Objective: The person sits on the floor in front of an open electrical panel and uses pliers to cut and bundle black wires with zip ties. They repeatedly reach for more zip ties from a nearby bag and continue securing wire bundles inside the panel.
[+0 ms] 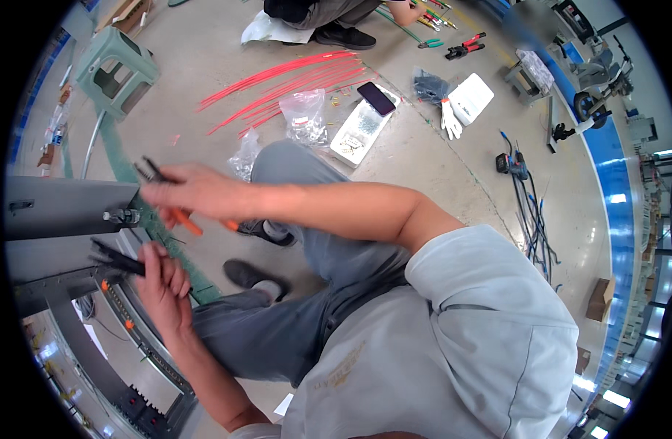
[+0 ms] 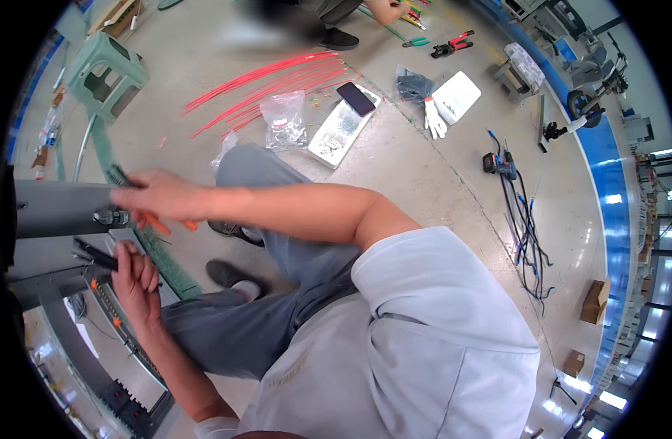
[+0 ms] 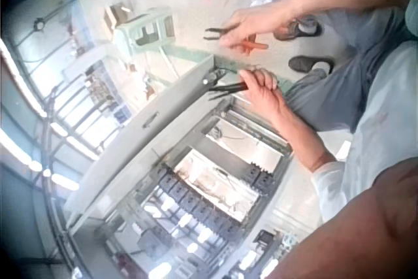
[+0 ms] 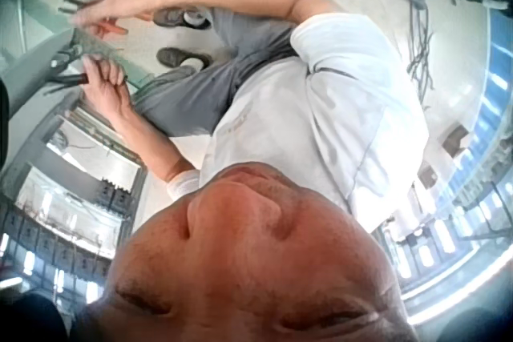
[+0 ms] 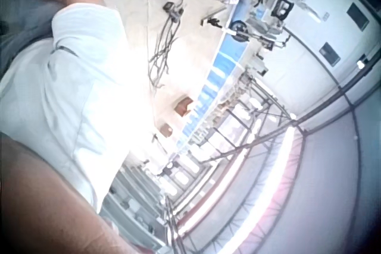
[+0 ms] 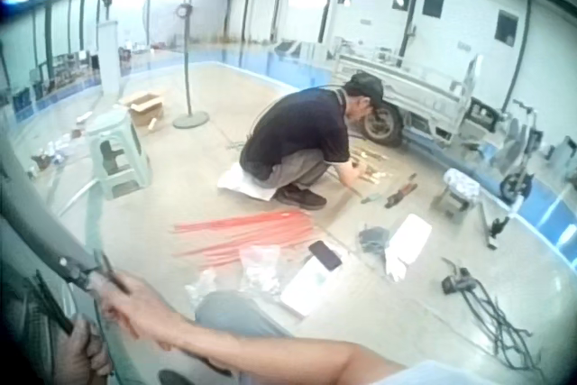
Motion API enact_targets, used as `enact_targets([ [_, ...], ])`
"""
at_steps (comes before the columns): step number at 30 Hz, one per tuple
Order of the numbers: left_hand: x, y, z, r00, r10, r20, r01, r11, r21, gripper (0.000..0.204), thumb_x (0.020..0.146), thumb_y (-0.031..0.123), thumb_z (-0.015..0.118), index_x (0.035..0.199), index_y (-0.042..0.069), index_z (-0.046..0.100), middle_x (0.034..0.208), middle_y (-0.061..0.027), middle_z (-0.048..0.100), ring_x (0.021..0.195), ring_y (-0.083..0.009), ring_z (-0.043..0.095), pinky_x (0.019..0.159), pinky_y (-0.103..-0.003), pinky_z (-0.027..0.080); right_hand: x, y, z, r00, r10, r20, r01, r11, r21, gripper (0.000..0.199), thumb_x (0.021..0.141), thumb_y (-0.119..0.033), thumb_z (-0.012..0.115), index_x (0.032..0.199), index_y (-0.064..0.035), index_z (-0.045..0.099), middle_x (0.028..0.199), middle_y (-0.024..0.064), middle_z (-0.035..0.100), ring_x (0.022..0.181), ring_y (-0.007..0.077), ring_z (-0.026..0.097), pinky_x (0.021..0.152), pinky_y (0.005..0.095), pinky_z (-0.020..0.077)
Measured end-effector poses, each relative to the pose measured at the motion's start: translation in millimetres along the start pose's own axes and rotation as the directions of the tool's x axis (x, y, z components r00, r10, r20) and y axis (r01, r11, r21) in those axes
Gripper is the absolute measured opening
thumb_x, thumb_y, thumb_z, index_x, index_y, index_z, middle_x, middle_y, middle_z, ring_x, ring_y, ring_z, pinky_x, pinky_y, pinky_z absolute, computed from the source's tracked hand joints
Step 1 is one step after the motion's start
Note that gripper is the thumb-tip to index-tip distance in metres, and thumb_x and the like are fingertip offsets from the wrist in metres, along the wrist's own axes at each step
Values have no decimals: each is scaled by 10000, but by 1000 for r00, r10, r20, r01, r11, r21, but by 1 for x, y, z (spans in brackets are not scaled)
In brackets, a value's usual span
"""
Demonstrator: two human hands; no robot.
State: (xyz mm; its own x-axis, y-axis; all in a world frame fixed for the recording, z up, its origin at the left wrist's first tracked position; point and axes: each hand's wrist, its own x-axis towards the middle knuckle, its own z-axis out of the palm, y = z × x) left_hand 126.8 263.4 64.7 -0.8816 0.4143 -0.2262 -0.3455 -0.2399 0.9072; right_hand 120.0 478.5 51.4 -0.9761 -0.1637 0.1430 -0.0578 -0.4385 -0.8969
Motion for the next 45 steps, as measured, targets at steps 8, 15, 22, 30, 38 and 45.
enact_targets([
  [8, -7, 0, 36, 994, -44, 100, 42, 999, 22, 478, 1073, 533, 426, 923, 89, 521, 612, 57, 280, 469, -40, 238, 413, -214, 188, -96, -117, -114, 907, -241, -345, 76, 900, -429, 510, 989, -506, 598, 1051, -1, 626, 849, 98, 661, 634, 144, 610, 664, 324, 520],
  [15, 33, -19, 44, 990, -58, 132, 44, 993, 108, 334, 1075, 397, 518, 945, 90, 527, 617, 63, 281, 481, -37, 249, 419, -216, 203, -235, -68, -302, 537, -221, -814, -547, 643, -535, 547, 855, -510, 710, 1034, 7, 688, 884, 150, 702, 702, 221, 665, 654, 363, 535],
  [22, 72, -63, 92, 978, -182, 101, 172, 980, 99, 291, 1084, 331, 515, 929, 86, 539, 612, 63, 283, 478, -37, 244, 415, -218, 204, -406, 115, -433, 138, 8, -990, -958, 253, -132, 521, 740, -434, 721, 1010, 11, 732, 1065, 269, 720, 1006, 403, 703, 889, 453, 551],
  [30, 96, -87, 132, 969, -245, -38, 248, 957, 148, 311, 1096, 362, 477, 951, 93, 538, 605, 62, 286, 463, -36, 242, 393, -213, 203, -450, 185, -489, -85, 97, -992, -992, 88, 93, 566, 785, -417, 709, 1180, -13, 659, 1131, 254, 704, 1104, 365, 679, 955, 438, 534],
  [38, 78, -108, 139, 921, -296, -252, 323, 944, 72, 353, 1096, 436, 434, 1016, 106, 528, 614, 52, 276, 455, -36, 225, 373, -201, 211, -403, 138, -597, 99, -229, -968, -934, 314, -170, 454, 896, -428, 672, 1159, -59, 697, 1021, 232, 727, 973, 372, 701, 876, 450, 548],
  [45, 66, -123, 133, 857, -329, -396, 375, 926, 44, 364, 1096, 445, 427, 999, 112, 539, 606, 49, 284, 443, -45, 228, 372, -209, 214, -357, 101, -743, -40, -404, -914, -956, 282, -83, 254, 928, -225, 599, 1073, -90, 757, 1022, 206, 739, 980, 375, 714, 830, 437, 567],
])
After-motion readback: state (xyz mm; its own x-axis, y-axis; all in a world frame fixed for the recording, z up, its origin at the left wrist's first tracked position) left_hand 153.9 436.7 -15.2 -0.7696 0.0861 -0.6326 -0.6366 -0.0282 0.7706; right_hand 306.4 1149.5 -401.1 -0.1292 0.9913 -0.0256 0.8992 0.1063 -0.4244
